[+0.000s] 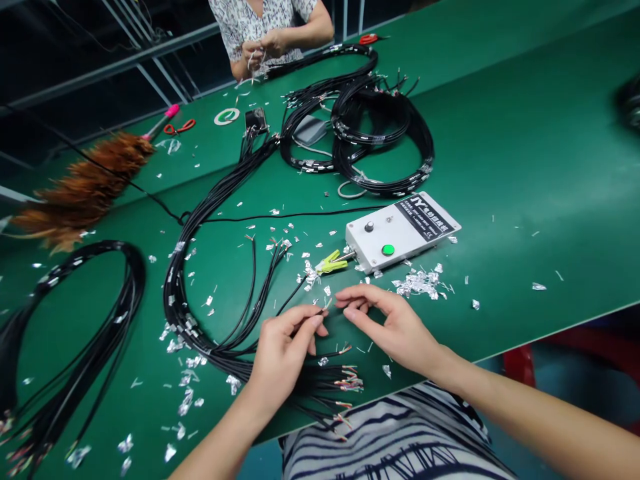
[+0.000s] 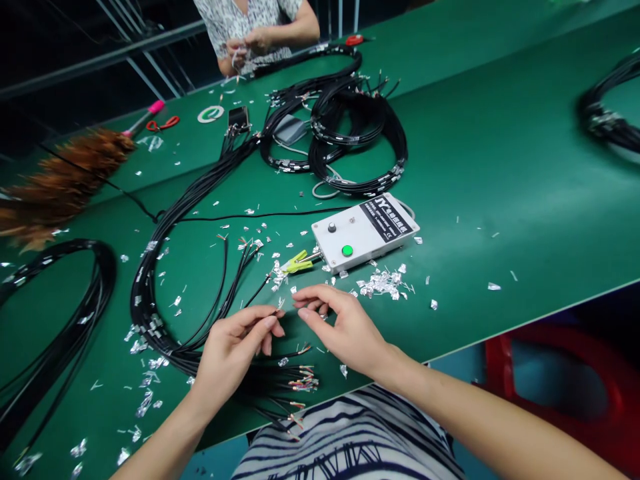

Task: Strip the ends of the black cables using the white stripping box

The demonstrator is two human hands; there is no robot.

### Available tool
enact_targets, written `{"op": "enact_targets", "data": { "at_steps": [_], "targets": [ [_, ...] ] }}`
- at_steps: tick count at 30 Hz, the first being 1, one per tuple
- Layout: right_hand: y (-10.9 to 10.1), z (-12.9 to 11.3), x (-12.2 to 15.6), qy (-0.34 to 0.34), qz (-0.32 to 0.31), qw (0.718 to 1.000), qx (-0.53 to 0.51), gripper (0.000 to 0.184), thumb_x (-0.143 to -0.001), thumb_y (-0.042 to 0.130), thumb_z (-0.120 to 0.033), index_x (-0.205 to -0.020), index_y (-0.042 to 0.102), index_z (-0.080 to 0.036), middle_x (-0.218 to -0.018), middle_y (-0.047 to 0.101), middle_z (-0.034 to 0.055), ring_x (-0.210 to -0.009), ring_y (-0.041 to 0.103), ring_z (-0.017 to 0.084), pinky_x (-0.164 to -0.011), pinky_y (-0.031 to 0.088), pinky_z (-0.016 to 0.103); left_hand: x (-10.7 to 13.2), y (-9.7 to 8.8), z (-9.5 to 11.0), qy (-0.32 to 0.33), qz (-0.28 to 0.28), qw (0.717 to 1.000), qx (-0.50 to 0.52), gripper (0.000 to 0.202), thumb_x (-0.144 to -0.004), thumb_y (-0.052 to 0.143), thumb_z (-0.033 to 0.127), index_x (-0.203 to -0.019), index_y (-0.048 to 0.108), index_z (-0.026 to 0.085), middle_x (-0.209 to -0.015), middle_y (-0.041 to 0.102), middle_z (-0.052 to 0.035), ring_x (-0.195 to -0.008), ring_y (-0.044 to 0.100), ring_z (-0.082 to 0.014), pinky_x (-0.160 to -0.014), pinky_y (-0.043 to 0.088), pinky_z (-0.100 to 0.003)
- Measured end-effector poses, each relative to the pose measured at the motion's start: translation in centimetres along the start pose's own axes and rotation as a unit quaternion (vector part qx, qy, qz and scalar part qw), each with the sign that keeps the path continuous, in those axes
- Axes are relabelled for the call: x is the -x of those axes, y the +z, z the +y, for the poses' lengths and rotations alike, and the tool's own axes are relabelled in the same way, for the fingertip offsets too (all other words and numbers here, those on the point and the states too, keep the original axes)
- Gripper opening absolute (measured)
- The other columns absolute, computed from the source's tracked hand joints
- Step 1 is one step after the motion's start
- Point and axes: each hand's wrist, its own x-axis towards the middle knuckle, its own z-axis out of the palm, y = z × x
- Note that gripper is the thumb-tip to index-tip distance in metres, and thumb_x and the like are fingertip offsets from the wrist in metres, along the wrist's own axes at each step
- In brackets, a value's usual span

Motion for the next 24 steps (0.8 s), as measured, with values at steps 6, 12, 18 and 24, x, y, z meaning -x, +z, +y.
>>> {"op": "enact_targets", "data": {
  "at_steps": [6, 12, 18, 24],
  "targets": [
    [0.2, -0.4, -0.5, -0.023, 0.006, 1.000, -0.008, 0.021, -0.091, 0.057, -0.022, -0.108, 0.068, -0.020, -0.098, 0.072, 0.0064, -0.084, 0.066, 0.017, -0.078, 0.055, 0.033, 0.1, 0.3, -0.4, 0.010, 0.004, 1.000, 0.015, 0.021, -0.087, 0.058, 0.030, -0.090, 0.071, 0.014, -0.069, 0.068, -0.0038, -0.048, 0.053, -0.0100, -0.047, 0.043, -0.022],
    [0.8, -0.6, -1.5, 0.029, -0.037, 0.998, -0.049, 0.025, -0.084, 0.066, -0.028, -0.107, 0.069, -0.018, -0.094, 0.070, 0.0053, -0.074, 0.064, 0.015, -0.065, 0.051, 0.028, 0.1, 0.2, -0.2, 0.012, -0.015, 1.000, 0.000, 0.027, -0.092, 0.052, 0.036, -0.087, 0.067, 0.014, -0.069, 0.066, -0.0022, -0.045, 0.051, -0.0090, -0.048, 0.042, -0.022],
    [2.2, -0.2, -2.2, 0.088, -0.031, 0.984, -0.150, 0.016, -0.076, 0.076, -0.033, -0.083, 0.073, -0.019, -0.083, 0.067, 0.0016, -0.063, 0.057, 0.011, -0.056, 0.046, 0.025, 0.1, 0.0, -0.1, 0.008, -0.037, 0.999, 0.003, 0.031, -0.094, 0.049, 0.038, -0.078, 0.063, 0.015, -0.066, 0.063, -0.0006, -0.045, 0.050, -0.0086, -0.050, 0.041, -0.023],
    [2.7, -0.3, -2.2, 0.184, -0.065, 0.930, -0.312, 0.025, -0.070, 0.082, -0.040, -0.079, 0.072, -0.019, -0.064, 0.064, -0.0040, -0.051, 0.050, 0.008, -0.053, 0.042, 0.022, 0.1, -0.2, -0.2, -0.002, -0.052, 0.998, 0.041, 0.031, -0.092, 0.053, 0.041, -0.075, 0.060, 0.016, -0.063, 0.059, -0.0001, -0.044, 0.045, -0.0080, -0.046, 0.037, -0.022]
  ]
}}
